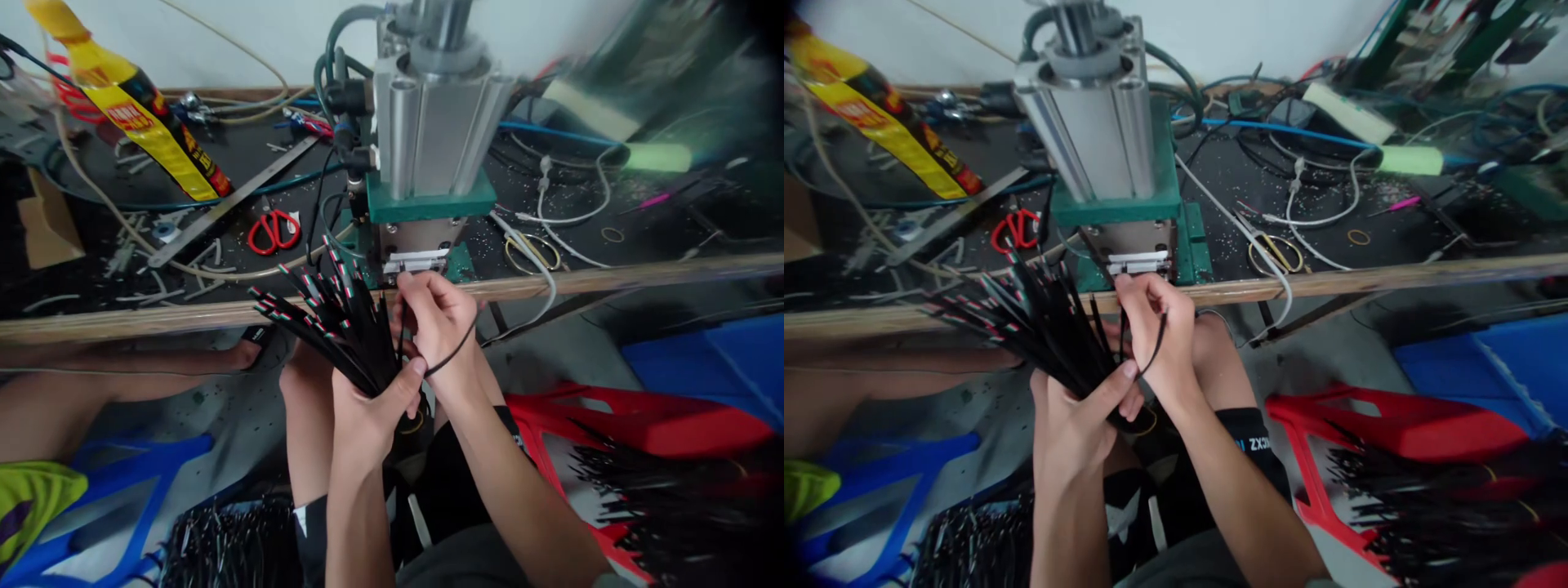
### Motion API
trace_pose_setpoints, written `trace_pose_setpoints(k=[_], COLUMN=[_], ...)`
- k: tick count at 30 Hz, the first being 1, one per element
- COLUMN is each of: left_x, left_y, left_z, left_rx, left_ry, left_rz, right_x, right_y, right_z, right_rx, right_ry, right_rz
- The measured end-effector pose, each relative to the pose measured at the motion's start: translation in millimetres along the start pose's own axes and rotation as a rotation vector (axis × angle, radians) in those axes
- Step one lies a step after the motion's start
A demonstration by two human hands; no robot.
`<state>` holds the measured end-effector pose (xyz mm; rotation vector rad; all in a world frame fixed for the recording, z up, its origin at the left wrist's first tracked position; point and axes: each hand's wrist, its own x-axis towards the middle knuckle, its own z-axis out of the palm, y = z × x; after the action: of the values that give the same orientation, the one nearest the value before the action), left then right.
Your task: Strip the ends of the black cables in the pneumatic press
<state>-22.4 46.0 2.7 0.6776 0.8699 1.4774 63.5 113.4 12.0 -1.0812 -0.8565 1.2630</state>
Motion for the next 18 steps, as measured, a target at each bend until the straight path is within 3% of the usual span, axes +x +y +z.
trace_pose_setpoints(k=[6, 12, 18], left_x=[5, 2, 4], left_y=[2, 8, 7], left_z=[5.6, 17.4, 13.6], left_rx=[-0.029, -0.067, -0.113], left_ry=[0.030, 0.094, 0.052], left_rz=[-0.006, -0.033, -0.038], right_x=[8, 8, 10], right_y=[-3, -12, -13], right_z=[2, 4, 10], right_rx=[-0.068, -0.032, 0.041], right_ry=[0.026, 0.048, 0.067], right_rz=[-0.072, 0.002, 0.067])
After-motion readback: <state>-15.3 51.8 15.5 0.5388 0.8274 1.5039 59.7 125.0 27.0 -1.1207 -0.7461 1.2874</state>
